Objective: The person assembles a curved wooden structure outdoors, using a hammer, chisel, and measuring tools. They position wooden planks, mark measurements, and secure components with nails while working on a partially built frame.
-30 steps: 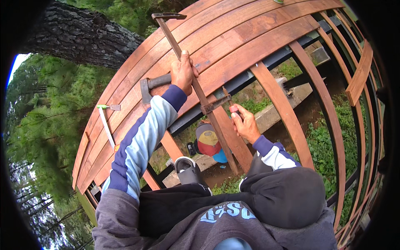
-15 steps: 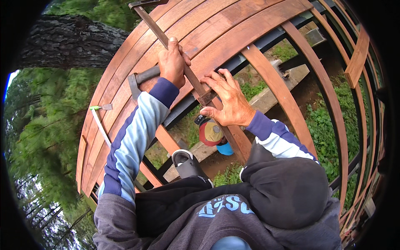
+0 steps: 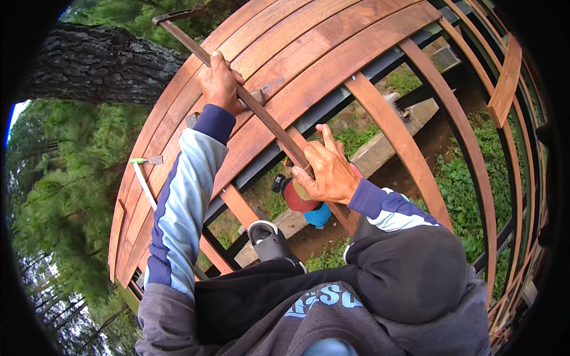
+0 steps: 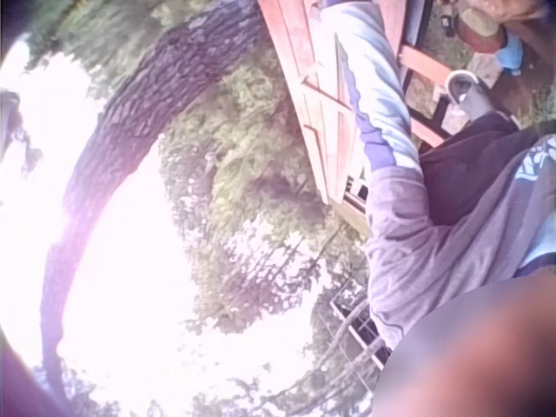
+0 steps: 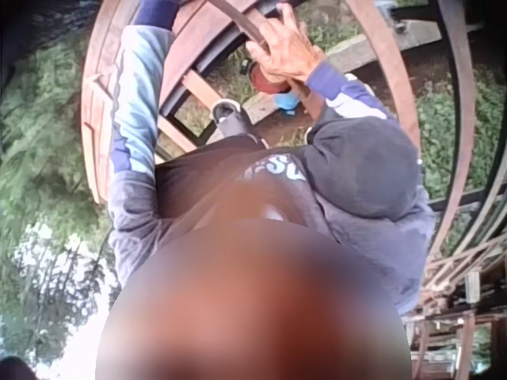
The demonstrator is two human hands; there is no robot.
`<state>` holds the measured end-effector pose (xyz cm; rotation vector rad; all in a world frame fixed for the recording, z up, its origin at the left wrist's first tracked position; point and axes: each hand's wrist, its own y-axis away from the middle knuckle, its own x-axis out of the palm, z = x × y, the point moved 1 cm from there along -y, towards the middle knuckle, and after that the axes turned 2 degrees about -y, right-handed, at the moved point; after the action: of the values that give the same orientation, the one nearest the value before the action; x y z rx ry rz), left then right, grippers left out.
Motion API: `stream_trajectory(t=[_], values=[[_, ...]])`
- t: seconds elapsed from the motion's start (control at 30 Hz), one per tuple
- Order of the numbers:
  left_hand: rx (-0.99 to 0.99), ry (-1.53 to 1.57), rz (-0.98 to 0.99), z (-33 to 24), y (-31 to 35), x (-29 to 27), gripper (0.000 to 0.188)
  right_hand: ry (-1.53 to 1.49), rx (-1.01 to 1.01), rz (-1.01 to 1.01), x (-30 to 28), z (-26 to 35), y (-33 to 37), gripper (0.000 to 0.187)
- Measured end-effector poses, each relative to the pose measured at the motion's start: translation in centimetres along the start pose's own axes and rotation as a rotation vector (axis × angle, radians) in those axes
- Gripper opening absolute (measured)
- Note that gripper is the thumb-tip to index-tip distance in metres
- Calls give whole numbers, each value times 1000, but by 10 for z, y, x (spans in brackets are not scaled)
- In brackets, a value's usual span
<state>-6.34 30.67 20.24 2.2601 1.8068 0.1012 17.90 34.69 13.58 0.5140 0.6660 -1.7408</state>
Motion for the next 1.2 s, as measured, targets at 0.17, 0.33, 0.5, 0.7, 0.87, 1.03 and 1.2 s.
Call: stream_trajectory(t=[0.17,0.33,0.5,0.7,0.87,1.03,1.2], values=[[-26,-12,-30,8,-11,-9,33,-64,10,33,-8,0,-2,39],[-72,-116,-49,19,-14,-8,36,-148,33,-55,-10,-7,5,40],[-38,-97,-68,24,-29,-4,35,-318,184,-30,-3,-19,6,59],[-71,-46,-88,36,-71,11,33,-430,197,-60,2,-25,-21,49],[-116,52,-86,45,-84,19,40,-483,195,-132,-10,-38,-58,49],[-28,85,-218,47,-70,28,43,-522,230,-39,-12,-42,-74,60],[-1,122,-302,26,-71,23,42,-571,217,71,-21,-32,-61,58]])
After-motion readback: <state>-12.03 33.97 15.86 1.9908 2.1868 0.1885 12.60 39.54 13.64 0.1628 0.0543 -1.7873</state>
